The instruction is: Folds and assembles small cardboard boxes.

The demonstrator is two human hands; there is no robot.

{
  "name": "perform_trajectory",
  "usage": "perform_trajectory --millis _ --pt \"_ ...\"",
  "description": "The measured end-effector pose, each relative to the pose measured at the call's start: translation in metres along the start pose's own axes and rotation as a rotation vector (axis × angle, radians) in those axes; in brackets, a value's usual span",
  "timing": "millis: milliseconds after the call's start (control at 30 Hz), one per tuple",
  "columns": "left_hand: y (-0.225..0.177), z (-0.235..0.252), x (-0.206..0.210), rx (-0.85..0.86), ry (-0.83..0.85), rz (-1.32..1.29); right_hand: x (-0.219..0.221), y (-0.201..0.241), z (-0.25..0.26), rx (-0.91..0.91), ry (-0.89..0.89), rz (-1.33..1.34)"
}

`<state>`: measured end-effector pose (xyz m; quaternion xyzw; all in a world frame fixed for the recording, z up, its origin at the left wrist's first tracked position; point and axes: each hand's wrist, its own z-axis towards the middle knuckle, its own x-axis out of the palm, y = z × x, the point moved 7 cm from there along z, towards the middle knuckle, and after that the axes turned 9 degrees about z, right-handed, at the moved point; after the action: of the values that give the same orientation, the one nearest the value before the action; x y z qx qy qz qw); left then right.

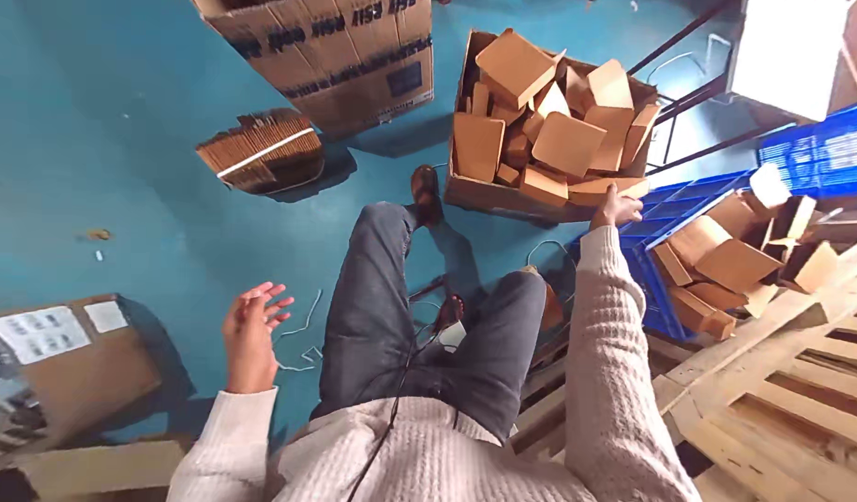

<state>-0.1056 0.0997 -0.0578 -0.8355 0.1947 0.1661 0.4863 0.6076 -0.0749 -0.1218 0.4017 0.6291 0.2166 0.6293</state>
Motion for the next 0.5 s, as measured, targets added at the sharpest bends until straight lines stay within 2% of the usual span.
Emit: perform_trajectory --millis 100,233,367,500 --pt "-0.004 0.000 0.010 -0.013 0.002 0.012 0.044 0.022 0.006 -0.157 0.268 -0.158" --pt "-0.010 0.002 0.025 0.031 0.052 0.041 0.047 0.043 0.002 -0.370 0.293 -0.371" --pt "-0.014 0.003 0.036 0.052 0.094 0.077 0.050 0.038 0.001 -0.419 0.395 -0.464" --pt "-0.016 -0.002 0.046 0.068 0.111 0.073 0.068 0.028 0.001 -0.443 0.559 -0.377"
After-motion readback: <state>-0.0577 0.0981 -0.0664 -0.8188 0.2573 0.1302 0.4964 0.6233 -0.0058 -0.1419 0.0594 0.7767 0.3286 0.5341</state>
